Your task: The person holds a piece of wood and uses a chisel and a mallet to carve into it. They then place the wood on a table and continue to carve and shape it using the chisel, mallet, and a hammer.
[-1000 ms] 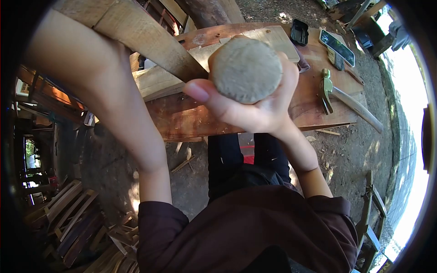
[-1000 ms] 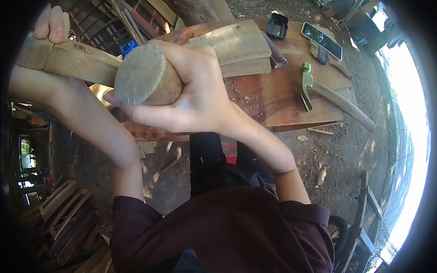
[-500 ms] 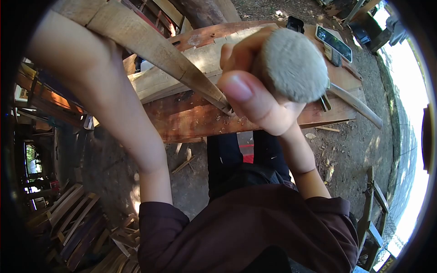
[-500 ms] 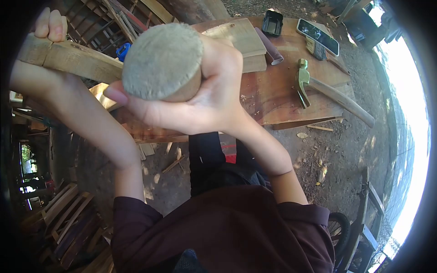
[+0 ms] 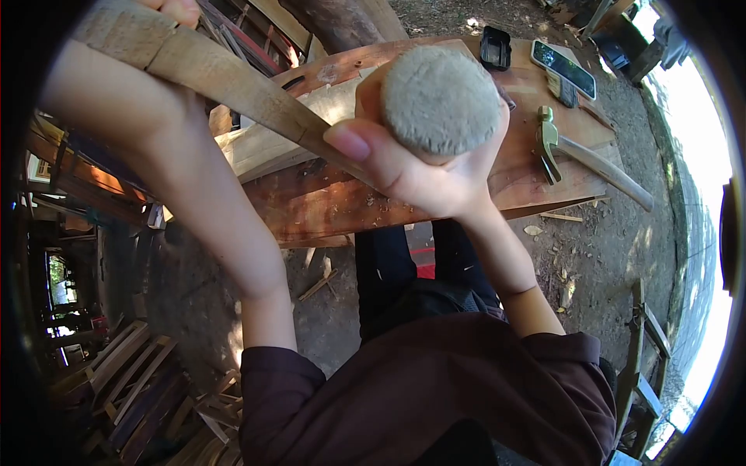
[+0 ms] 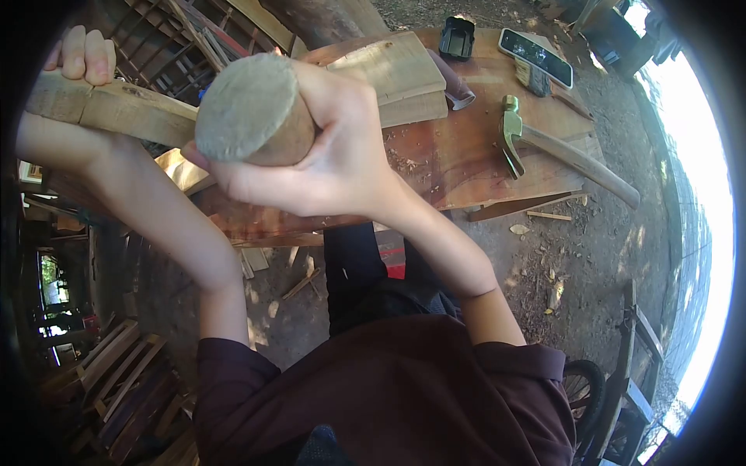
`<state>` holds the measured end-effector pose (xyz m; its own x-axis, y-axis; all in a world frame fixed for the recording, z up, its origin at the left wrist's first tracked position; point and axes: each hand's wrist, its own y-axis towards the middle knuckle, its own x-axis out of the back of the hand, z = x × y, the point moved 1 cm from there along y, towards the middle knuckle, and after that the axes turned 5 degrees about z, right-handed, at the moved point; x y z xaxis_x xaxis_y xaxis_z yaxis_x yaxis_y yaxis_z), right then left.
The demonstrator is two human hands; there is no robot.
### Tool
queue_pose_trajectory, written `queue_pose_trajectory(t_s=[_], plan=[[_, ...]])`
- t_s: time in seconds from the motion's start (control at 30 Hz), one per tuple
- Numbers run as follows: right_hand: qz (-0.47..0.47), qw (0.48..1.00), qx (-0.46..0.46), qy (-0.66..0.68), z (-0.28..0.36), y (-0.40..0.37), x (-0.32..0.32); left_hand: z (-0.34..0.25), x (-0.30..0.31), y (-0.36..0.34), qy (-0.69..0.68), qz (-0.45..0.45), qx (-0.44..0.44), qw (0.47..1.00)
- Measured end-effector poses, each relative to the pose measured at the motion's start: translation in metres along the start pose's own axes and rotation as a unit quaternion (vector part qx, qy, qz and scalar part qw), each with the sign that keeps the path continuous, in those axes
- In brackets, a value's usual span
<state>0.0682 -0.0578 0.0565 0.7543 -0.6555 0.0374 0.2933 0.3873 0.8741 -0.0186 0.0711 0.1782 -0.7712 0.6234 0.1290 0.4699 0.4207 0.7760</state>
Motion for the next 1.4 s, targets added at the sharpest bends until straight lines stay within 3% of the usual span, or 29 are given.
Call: queue_pose_trajectory(t_s=[0.07,0.13,0.17,0.27,0.33,0.4,0.43,0.47,0.5,0.53,0.6,0.63,0.67,0.73,0.8,0.87,0.93,0.97,1.0,1.07,1.1,1.13,1.2,1.27,1.33,1.37,1.4], plan=[[-0.007,0.999,-0.034,0.042,0.005,0.002,0.002,-0.002,0.000,0.003,-0.010,0.007,-0.004,1.000],[-0.033,0.971,-0.097,0.218,0.000,-0.002,0.001,-0.006,-0.005,0.002,-0.020,0.015,-0.007,1.000],[-0.032,0.971,-0.097,0.218,-0.001,-0.002,0.001,-0.006,-0.002,0.002,-0.024,0.018,-0.006,1.000],[0.045,0.999,-0.026,0.004,0.001,-0.002,0.002,-0.003,0.001,0.004,-0.037,0.032,0.000,0.999],[0.041,0.999,-0.035,-0.001,0.001,-0.002,0.001,-0.011,-0.006,0.002,-0.048,0.040,-0.006,0.998],[-0.011,0.965,-0.105,0.239,-0.002,-0.005,-0.002,-0.009,-0.006,0.004,-0.057,0.047,-0.005,0.997],[-0.038,0.960,-0.111,0.255,0.006,-0.002,0.005,-0.004,0.001,0.007,-0.061,0.049,-0.003,0.997],[-0.039,0.962,-0.116,0.245,0.008,0.000,0.005,-0.002,0.005,0.006,-0.065,0.053,0.001,0.996],[-0.018,0.995,-0.046,0.082,0.004,-0.002,0.000,-0.001,0.005,0.006,-0.069,0.056,0.005,0.996],[0.005,0.996,0.028,-0.085,-0.002,-0.005,-0.005,0.000,0.003,0.007,-0.074,0.060,0.006,0.995],[-0.002,0.995,0.009,-0.103,-0.002,-0.007,0.001,-0.006,-0.001,0.005,-0.085,0.067,0.001,0.994],[-0.034,0.992,-0.091,0.075,0.000,-0.007,0.003,-0.002,0.002,0.009,-0.089,0.070,0.002,0.994],[-0.065,0.948,-0.188,0.250,0.003,-0.007,0.003,-0.001,0.006,0.009,-0.093,0.073,0.004,0.993],[-0.105,0.950,-0.149,0.255,0.009,-0.004,0.003,0.003,0.013,0.012,-0.101,0.078,0.010,0.992],[0.047,0.999,-0.007,-0.021,0.001,-0.007,0.002,0.007,0.011,0.011,-0.111,0.086,0.014,0.990],[0.065,0.996,-0.040,0.041,-0.006,-0.011,0.002,0.003,0.008,0.012,-0.123,0.094,0.008,0.988],[-0.056,0.953,-0.161,0.251,-0.001,-0.014,0.001,0.002,0.010,0.012,-0.130,0.099,0.010,0.986],[-0.092,0.958,-0.158,0.222,0.007,-0.012,0.008,0.004,0.009,0.010,-0.133,0.101,0.013,0.986],[-0.076,0.963,-0.138,0.217,0.006,-0.011,0.009,0.005,0.013,0.011,-0.137,0.104,0.016,0.985],[0.018,0.999,0.006,0.027,-0.012,-0.014,0.001,0.005,0.013,0.009,-0.148,0.113,0.021,0.982],[0.009,0.997,0.066,-0.028,-0.016,-0.013,-0.001,0.004,0.013,0.011,-0.154,0.118,0.018,0.981],[0.008,0.997,0.068,-0.030,-0.014,-0.014,0.001,0.005,0.012,0.012,-0.160,0.122,0.016,0.979],[-0.024,0.972,-0.124,0.196,-0.011,-0.017,0.006,0.005,0.012,0.013,-0.169,0.128,0.017,0.977],[-0.022,0.969,-0.083,0.232,-0.015,-0.016,0.010,0.004,0.017,0.007,-0.175,0.132,0.022,0.975],[0.017,0.994,-0.031,0.108,-0.020,-0.012,0.005,0.007,0.019,0.007,-0.183,0.138,0.029,0.973],[0.013,0.970,-0.153,0.189,-0.015,-0.014,0.005,0.009,0.022,0.010,-0.189,0.141,0.028,0.971],[0.012,0.970,-0.152,0.187,-0.009,-0.013,0.006,0.007,0.017,0.009,-0.195,0.145,0.027,0.970]])
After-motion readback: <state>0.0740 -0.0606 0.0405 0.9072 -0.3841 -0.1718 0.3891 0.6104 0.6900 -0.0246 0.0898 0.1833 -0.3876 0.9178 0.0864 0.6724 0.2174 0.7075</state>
